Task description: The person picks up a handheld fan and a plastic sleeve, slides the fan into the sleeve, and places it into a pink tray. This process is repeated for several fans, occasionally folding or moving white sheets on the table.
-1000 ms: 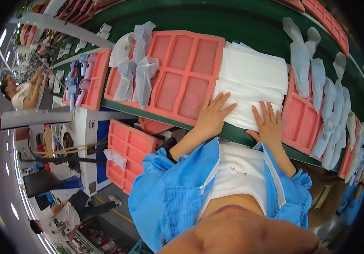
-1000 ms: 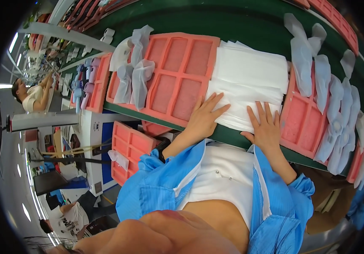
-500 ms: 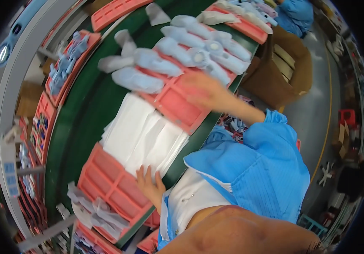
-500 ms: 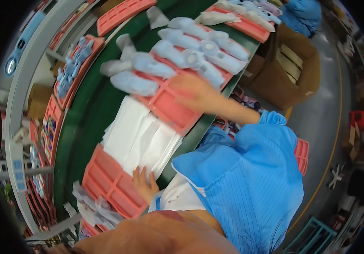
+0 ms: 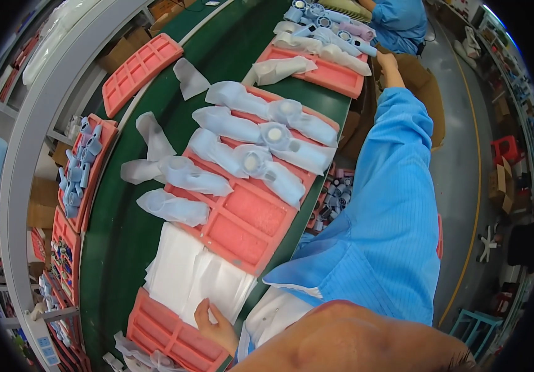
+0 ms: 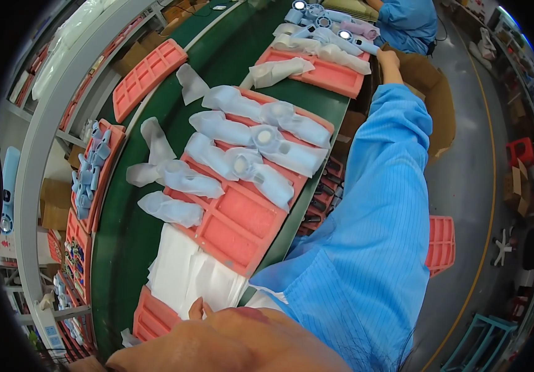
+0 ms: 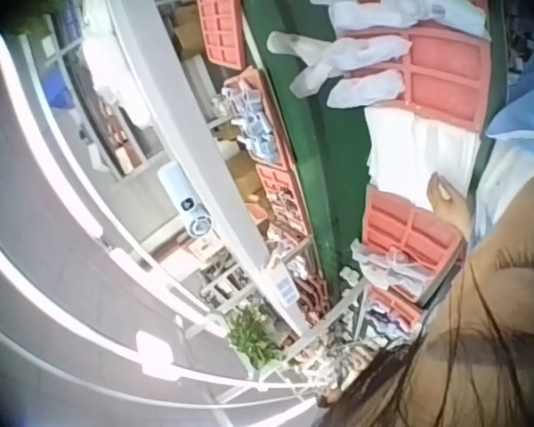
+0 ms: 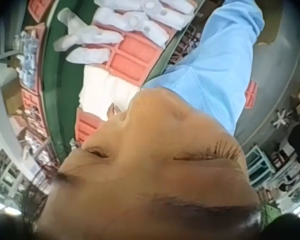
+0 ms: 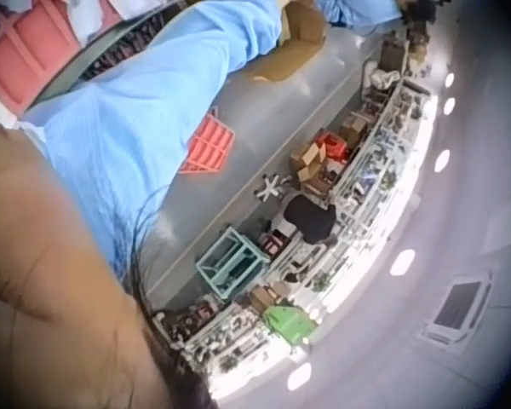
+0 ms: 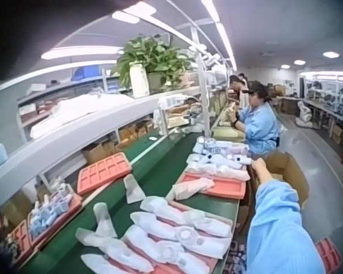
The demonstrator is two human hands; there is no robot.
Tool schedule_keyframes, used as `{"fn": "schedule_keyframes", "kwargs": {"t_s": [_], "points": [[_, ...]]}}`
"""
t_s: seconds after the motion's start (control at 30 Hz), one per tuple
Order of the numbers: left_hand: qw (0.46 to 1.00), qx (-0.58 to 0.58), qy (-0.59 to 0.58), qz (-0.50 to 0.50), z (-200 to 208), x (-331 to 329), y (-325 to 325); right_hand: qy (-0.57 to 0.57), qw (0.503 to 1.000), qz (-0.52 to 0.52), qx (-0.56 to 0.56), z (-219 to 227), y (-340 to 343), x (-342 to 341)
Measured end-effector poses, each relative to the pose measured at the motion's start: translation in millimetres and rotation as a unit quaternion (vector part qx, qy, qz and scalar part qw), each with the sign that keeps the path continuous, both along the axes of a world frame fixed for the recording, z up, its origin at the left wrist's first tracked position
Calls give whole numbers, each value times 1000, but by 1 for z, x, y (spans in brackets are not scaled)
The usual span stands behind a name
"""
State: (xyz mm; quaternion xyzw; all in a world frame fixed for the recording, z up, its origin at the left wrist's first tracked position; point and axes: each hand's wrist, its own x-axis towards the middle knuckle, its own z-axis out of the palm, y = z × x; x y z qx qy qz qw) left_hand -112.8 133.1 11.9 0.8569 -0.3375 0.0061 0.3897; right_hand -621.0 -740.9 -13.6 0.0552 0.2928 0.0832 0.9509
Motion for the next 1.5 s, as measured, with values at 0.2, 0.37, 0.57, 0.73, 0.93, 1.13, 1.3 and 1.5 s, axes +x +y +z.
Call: {"fn": "schedule_keyframes", "kwargs": {"t_s": [0.2, 0.37, 0.57, 0.73, 0.93, 1.13, 1.3, 1.5], "points": [[987, 62, -10, 150, -21, 7, 11, 373, 576, -520, -509, -22, 91, 65], [989, 23, -14, 148, 26, -2, -12, 318, 568, -580, -489, 2, 62, 50], [981, 73, -28, 180, 32, -11, -15, 427, 504, -373, -651, 12, 69, 103], [983, 110, -7, 148, 29, -10, -24, 617, 281, 152, -719, 71, 92, 147], [988, 53, 13, 146, -9, 3, -7, 657, 110, 130, -734, 47, 82, 148], [984, 62, 51, 156, 5, -6, -13, 578, 236, 88, -776, 37, 55, 81], [984, 34, 30, 171, -13, -9, -4, 438, 367, -116, -812, 32, 68, 111], [984, 93, 28, 151, 11, -14, -20, 492, 89, 70, -863, 37, 59, 166]]}}
